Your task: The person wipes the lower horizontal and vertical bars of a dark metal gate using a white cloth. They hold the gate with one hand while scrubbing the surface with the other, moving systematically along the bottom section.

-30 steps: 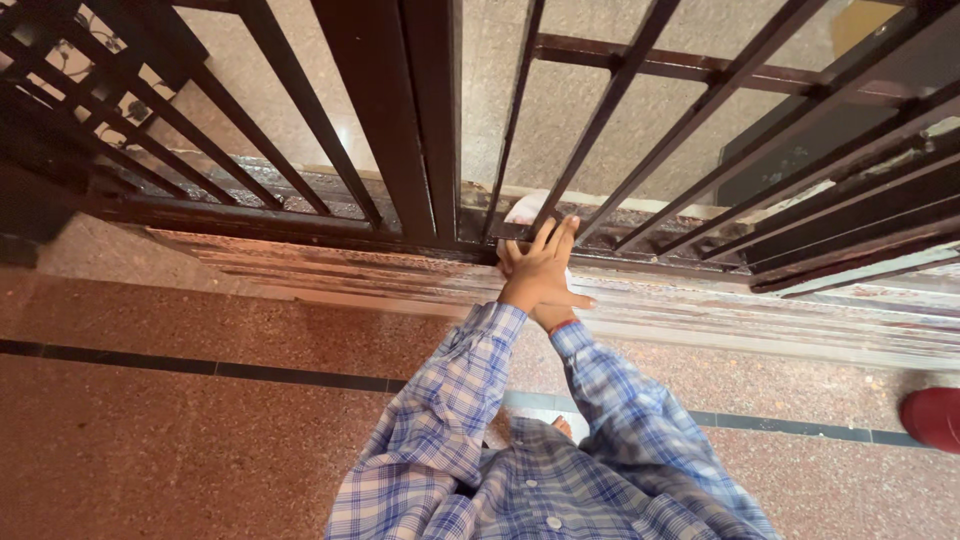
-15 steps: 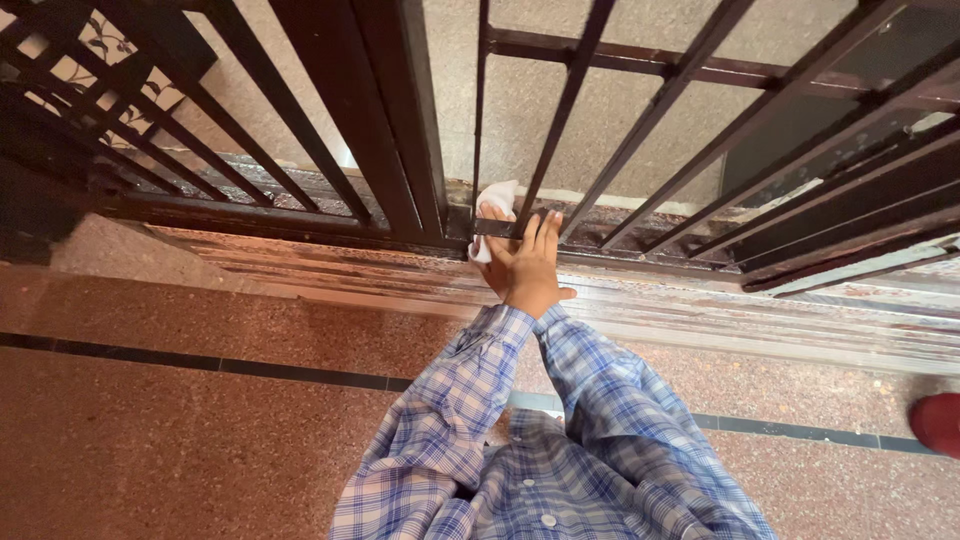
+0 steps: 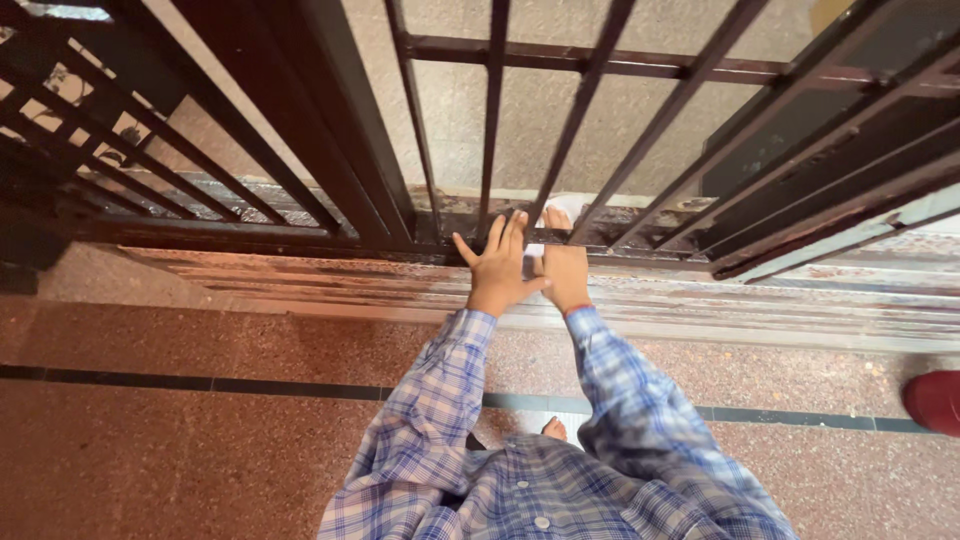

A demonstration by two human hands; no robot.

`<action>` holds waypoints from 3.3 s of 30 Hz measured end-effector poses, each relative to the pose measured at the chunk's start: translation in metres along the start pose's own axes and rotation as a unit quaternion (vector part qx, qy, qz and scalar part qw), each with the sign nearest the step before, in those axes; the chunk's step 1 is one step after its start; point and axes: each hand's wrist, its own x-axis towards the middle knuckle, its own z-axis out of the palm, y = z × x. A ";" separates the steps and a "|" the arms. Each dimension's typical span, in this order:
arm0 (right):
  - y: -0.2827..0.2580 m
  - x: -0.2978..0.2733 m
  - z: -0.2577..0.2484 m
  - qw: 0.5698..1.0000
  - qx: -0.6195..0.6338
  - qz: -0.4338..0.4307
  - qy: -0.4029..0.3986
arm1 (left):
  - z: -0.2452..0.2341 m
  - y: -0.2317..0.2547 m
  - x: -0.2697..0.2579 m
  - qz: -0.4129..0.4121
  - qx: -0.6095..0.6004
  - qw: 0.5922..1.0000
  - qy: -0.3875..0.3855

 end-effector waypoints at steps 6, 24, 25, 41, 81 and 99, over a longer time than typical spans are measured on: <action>0.027 -0.009 -0.011 0.996 -0.074 -0.039 -0.019 | 0.006 -0.001 -0.004 0.015 0.012 0.998 0.060; 0.088 -0.052 -0.063 0.994 -0.077 0.038 0.063 | 0.009 0.010 -0.001 -0.039 0.054 0.998 0.006; 0.091 -0.066 -0.063 0.996 -0.050 0.038 0.068 | 0.013 0.010 -0.001 -0.033 0.053 0.998 0.026; 0.146 -0.140 -0.136 0.913 0.171 0.175 0.327 | 0.044 0.026 0.003 -0.100 0.174 0.971 0.132; 0.190 -0.122 -0.120 0.972 0.111 0.204 0.028 | 0.048 0.021 0.007 -0.119 0.181 0.972 0.094; 0.092 0.018 -0.368 0.934 -0.142 -0.008 0.328 | 0.049 0.024 0.003 -0.106 0.191 0.966 0.138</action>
